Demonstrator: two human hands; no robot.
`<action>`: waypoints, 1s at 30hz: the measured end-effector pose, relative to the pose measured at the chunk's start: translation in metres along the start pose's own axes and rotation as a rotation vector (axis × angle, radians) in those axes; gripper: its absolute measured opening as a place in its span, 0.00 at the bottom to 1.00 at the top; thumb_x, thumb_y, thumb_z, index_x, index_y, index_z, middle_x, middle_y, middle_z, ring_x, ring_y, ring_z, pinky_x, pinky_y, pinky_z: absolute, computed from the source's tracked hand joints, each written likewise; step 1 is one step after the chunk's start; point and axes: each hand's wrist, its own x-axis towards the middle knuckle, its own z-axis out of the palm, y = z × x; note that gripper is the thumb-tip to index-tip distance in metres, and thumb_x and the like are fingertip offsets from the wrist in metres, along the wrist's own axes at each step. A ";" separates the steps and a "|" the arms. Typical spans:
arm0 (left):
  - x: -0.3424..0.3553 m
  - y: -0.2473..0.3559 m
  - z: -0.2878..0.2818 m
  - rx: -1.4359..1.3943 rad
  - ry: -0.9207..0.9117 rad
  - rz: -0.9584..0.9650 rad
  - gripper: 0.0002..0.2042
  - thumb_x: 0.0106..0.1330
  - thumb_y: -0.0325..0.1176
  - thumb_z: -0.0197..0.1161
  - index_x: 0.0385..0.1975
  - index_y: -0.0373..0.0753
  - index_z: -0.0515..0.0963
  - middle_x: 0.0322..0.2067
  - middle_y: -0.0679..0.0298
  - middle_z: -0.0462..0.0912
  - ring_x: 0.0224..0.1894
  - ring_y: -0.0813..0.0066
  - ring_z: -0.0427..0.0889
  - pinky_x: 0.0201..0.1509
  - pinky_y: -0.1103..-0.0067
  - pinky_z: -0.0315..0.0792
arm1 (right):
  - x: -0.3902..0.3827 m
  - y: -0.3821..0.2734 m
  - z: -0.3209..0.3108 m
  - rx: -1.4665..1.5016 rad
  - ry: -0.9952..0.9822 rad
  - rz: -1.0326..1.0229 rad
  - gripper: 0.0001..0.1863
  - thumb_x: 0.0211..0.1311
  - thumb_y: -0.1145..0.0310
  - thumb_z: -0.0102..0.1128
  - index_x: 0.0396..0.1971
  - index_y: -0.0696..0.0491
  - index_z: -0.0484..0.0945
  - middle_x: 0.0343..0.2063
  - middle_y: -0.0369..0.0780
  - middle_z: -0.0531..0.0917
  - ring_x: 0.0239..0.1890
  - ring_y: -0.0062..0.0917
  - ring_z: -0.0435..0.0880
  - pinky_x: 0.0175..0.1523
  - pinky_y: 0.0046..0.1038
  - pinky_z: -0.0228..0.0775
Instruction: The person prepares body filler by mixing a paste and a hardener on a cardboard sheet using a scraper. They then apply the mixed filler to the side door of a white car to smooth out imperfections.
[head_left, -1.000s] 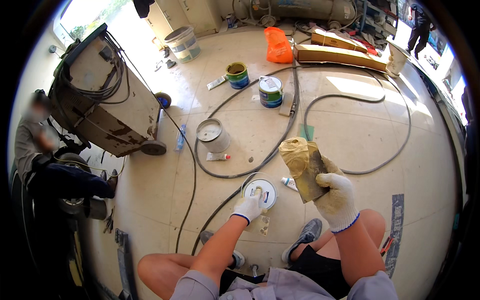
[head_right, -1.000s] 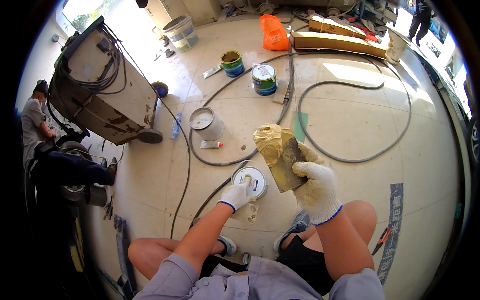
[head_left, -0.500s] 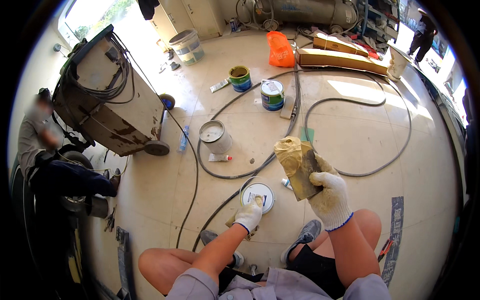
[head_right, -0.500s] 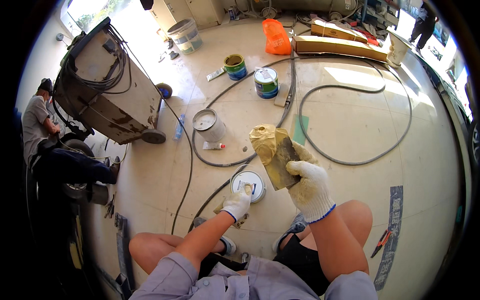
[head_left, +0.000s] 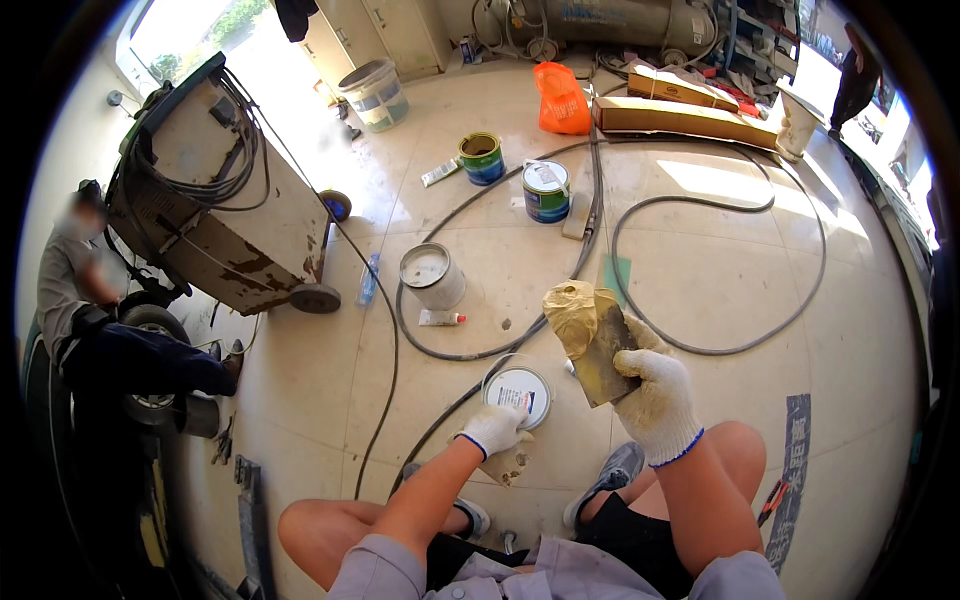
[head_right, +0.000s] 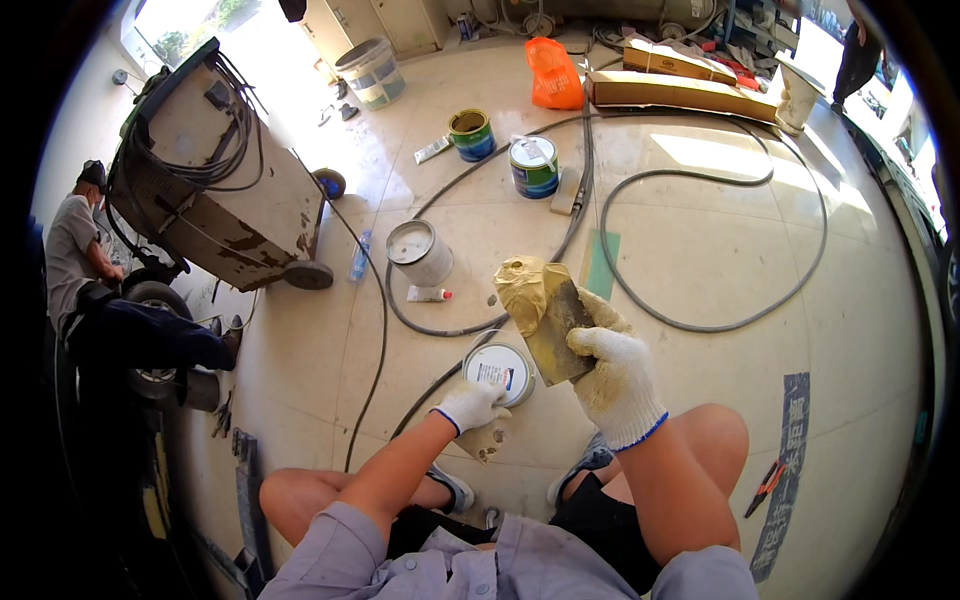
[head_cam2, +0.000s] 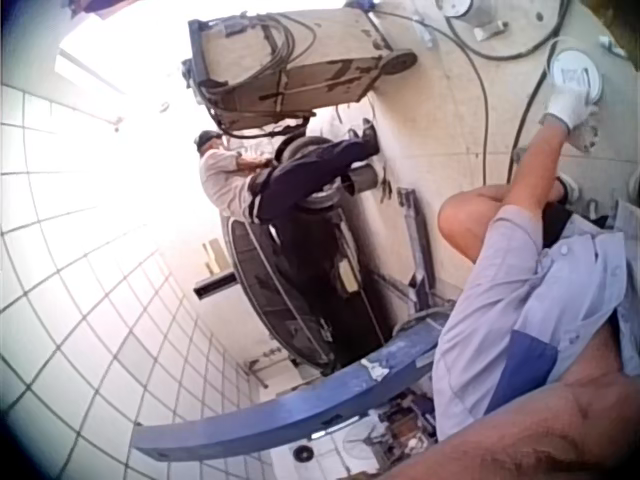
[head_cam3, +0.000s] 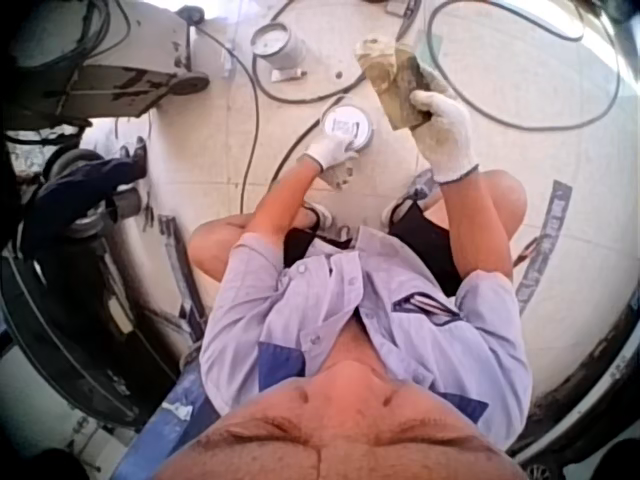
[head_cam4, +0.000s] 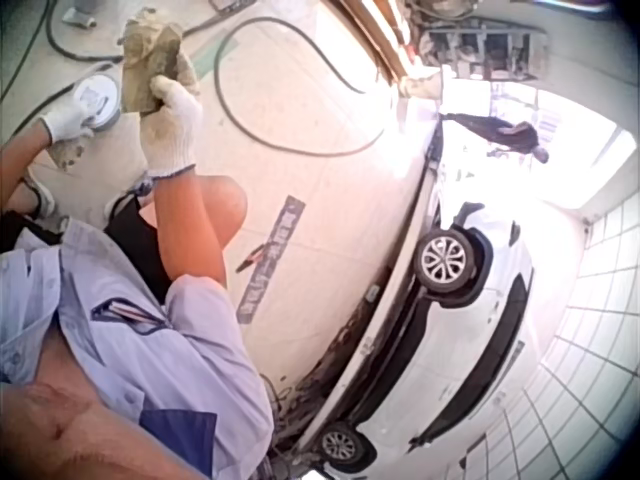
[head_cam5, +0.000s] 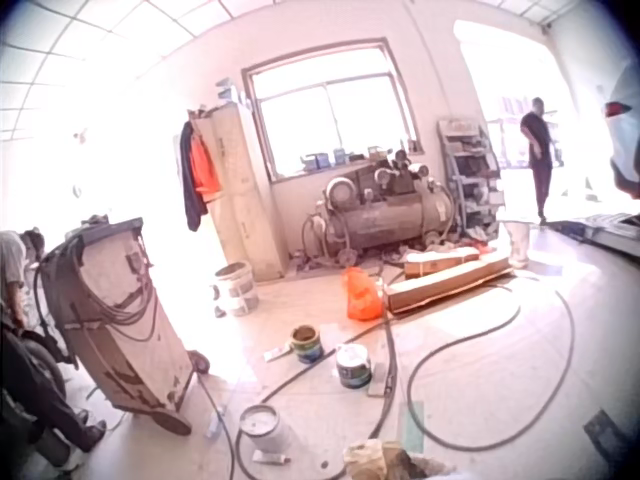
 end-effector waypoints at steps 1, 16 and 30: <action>0.005 0.001 -0.007 -0.057 0.052 -0.030 0.27 0.65 0.49 0.71 0.60 0.39 0.78 0.43 0.48 0.89 0.42 0.46 0.89 0.46 0.57 0.83 | 0.000 0.001 0.000 0.000 0.002 0.007 0.32 0.59 0.83 0.50 0.67 0.65 0.73 0.59 0.50 0.82 0.61 0.38 0.84 0.68 0.39 0.78; 0.000 -0.015 -0.096 -1.078 0.207 -0.768 0.30 0.76 0.61 0.58 0.56 0.36 0.81 0.49 0.51 0.89 0.46 0.55 0.90 0.51 0.62 0.83 | -0.002 0.017 0.006 -0.139 0.022 -0.139 0.37 0.56 0.76 0.49 0.71 0.63 0.67 0.61 0.46 0.79 0.62 0.36 0.82 0.67 0.38 0.78; -0.045 0.083 -0.155 -2.415 0.760 -0.412 0.23 0.84 0.45 0.45 0.69 0.36 0.68 0.62 0.50 0.79 0.61 0.55 0.83 0.66 0.56 0.80 | -0.009 0.077 0.033 -0.470 -0.264 -0.333 0.28 0.64 0.92 0.49 0.62 0.60 0.79 0.60 0.46 0.83 0.66 0.33 0.81 0.75 0.39 0.69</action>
